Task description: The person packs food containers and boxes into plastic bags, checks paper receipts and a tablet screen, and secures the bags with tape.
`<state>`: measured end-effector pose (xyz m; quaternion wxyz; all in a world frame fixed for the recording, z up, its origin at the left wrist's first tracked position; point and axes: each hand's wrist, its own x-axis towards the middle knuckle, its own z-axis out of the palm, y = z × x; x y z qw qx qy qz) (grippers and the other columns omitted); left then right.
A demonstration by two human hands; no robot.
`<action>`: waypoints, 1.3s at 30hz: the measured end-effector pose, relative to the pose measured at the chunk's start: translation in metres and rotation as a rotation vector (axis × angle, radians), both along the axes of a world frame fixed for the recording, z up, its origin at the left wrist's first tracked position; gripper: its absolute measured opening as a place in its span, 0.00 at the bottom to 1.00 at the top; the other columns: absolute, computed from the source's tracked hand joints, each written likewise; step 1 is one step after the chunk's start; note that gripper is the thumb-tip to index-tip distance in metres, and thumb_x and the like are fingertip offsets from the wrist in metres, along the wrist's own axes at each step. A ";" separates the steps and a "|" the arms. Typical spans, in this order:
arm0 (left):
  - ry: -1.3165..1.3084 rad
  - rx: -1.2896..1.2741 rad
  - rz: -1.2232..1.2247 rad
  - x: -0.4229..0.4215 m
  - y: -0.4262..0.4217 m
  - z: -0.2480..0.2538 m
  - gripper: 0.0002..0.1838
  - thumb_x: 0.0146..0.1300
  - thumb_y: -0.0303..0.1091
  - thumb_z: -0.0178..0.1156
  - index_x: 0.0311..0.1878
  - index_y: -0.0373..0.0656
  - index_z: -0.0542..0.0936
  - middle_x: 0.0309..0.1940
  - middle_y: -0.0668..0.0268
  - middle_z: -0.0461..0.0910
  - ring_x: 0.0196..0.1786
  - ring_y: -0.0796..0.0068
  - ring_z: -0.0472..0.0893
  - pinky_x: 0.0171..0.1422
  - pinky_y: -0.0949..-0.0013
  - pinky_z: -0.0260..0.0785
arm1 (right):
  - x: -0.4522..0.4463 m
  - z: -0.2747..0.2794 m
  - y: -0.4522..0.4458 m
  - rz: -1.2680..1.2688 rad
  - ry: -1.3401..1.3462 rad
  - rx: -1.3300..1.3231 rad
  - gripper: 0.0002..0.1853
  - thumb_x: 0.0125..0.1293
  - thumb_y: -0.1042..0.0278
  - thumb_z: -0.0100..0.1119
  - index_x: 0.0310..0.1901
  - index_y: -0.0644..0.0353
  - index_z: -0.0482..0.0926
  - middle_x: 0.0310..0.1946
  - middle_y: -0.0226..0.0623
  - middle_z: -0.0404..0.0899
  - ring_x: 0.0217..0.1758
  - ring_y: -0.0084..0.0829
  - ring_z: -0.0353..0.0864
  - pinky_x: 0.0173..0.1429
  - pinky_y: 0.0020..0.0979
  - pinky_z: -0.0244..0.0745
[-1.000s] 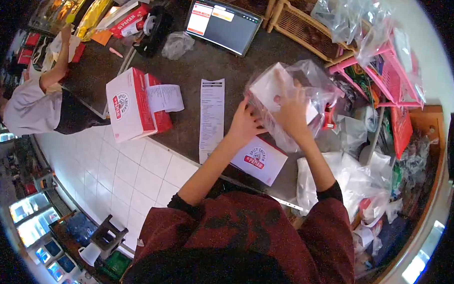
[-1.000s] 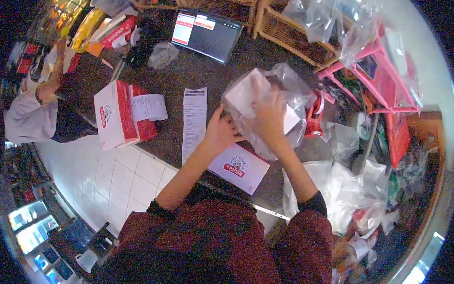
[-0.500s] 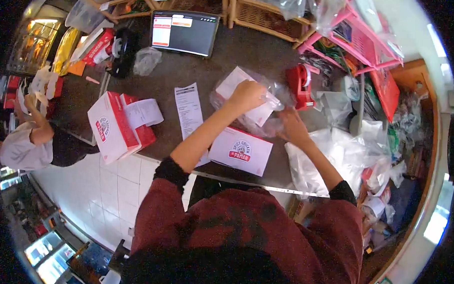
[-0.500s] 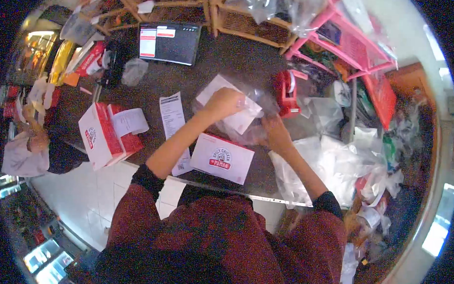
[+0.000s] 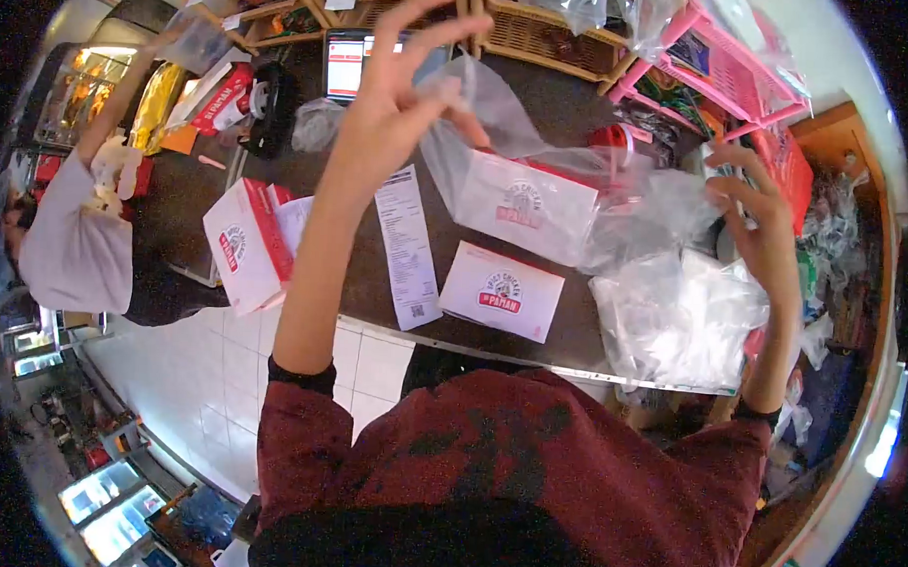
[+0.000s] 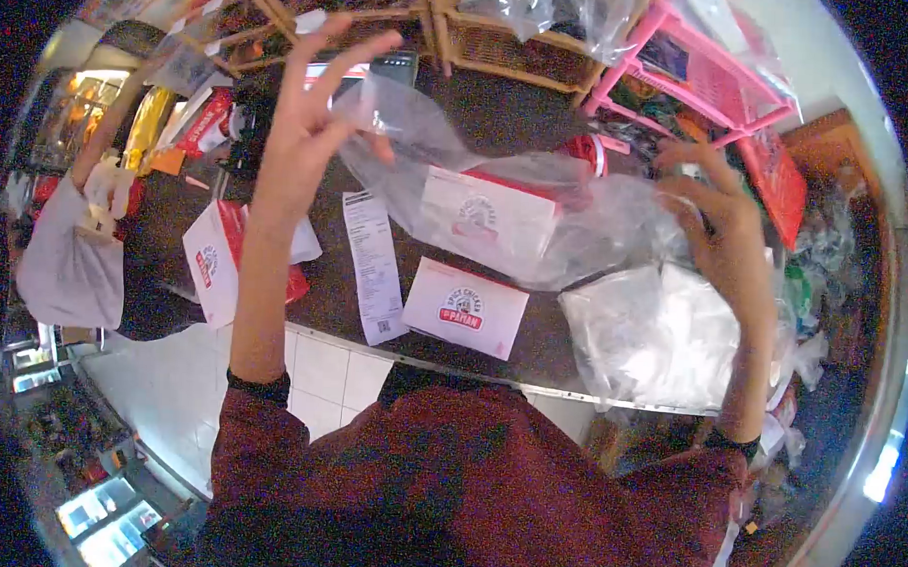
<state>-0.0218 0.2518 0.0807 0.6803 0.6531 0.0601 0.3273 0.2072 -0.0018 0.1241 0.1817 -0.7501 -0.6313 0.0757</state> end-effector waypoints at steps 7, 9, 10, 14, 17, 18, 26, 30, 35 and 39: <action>0.558 0.780 0.002 -0.007 -0.022 -0.058 0.15 0.53 0.34 0.60 0.43 0.39 0.72 0.28 0.59 0.77 0.29 0.63 0.79 0.37 0.63 0.71 | -0.049 -0.058 -0.011 0.006 -0.640 -0.282 0.22 0.50 0.73 0.59 0.50 0.54 0.73 0.61 0.39 0.61 0.72 0.39 0.43 0.67 0.55 0.47; 0.920 0.517 -0.267 -0.014 -0.029 -0.037 0.13 0.57 0.37 0.58 0.41 0.39 0.73 0.23 0.61 0.77 0.25 0.71 0.78 0.30 0.67 0.70 | -0.091 -0.059 0.000 0.097 -0.178 0.000 0.19 0.53 0.75 0.50 0.50 0.58 0.71 0.57 0.40 0.66 0.63 0.42 0.63 0.64 0.44 0.60; 0.861 0.264 -0.419 -0.014 -0.020 -0.050 0.13 0.61 0.38 0.55 0.46 0.42 0.74 0.29 0.64 0.79 0.18 0.81 0.73 0.22 0.75 0.65 | -0.113 -0.063 0.008 0.268 0.196 0.058 0.17 0.55 0.73 0.53 0.48 0.61 0.71 0.55 0.41 0.68 0.54 0.43 0.71 0.59 0.39 0.67; 0.401 -0.038 -0.301 0.005 -0.030 -0.063 0.14 0.64 0.39 0.53 0.50 0.45 0.75 0.32 0.68 0.79 0.14 0.88 0.68 0.17 0.81 0.59 | -0.168 -0.198 0.025 0.239 0.433 -0.239 0.45 0.44 0.53 0.69 0.63 0.54 0.57 0.45 0.49 0.70 0.53 0.51 0.69 0.53 0.40 0.67; 0.423 -0.012 -0.252 0.011 -0.032 -0.044 0.14 0.64 0.41 0.53 0.50 0.47 0.75 0.33 0.71 0.78 0.12 0.88 0.65 0.16 0.82 0.59 | -0.182 -0.248 0.029 0.127 -0.081 -0.191 0.60 0.34 0.46 0.72 0.68 0.48 0.45 0.46 0.53 0.68 0.52 0.55 0.67 0.55 0.50 0.61; 0.455 0.016 -0.289 0.010 -0.031 -0.037 0.15 0.64 0.43 0.53 0.50 0.47 0.75 0.32 0.71 0.78 0.12 0.87 0.65 0.16 0.82 0.59 | -0.181 -0.250 0.035 0.114 0.168 -0.395 0.66 0.27 0.45 0.75 0.69 0.44 0.42 0.49 0.54 0.64 0.52 0.55 0.64 0.55 0.55 0.57; 0.485 0.006 -0.328 0.015 -0.003 -0.065 0.18 0.68 0.47 0.44 0.51 0.48 0.74 0.38 0.69 0.76 0.10 0.84 0.67 0.16 0.80 0.60 | -0.159 -0.126 0.019 0.280 0.042 -0.382 0.69 0.22 0.52 0.78 0.69 0.41 0.41 0.50 0.54 0.62 0.52 0.52 0.64 0.54 0.49 0.60; 0.555 -0.119 -0.361 0.008 0.002 -0.086 0.17 0.67 0.45 0.45 0.52 0.45 0.73 0.43 0.69 0.75 0.20 0.83 0.74 0.26 0.79 0.67 | -0.131 0.012 0.024 0.268 0.207 -0.198 0.68 0.14 0.61 0.78 0.68 0.42 0.51 0.55 0.53 0.60 0.55 0.51 0.63 0.58 0.47 0.60; 0.210 -0.477 -0.209 0.000 -0.014 -0.103 0.18 0.66 0.43 0.48 0.54 0.42 0.70 0.48 0.71 0.73 0.48 0.82 0.73 0.51 0.75 0.67 | -0.103 -0.045 0.067 0.268 0.168 0.458 0.64 0.15 0.67 0.78 0.65 0.40 0.56 0.60 0.51 0.55 0.61 0.53 0.58 0.62 0.46 0.58; 0.202 -0.693 -0.077 0.009 -0.006 -0.105 0.16 0.68 0.43 0.45 0.52 0.44 0.68 0.35 0.71 0.75 0.35 0.84 0.76 0.39 0.78 0.70 | -0.081 -0.144 0.079 0.269 0.246 0.318 0.63 0.22 0.63 0.79 0.66 0.38 0.51 0.61 0.52 0.54 0.64 0.55 0.54 0.64 0.46 0.56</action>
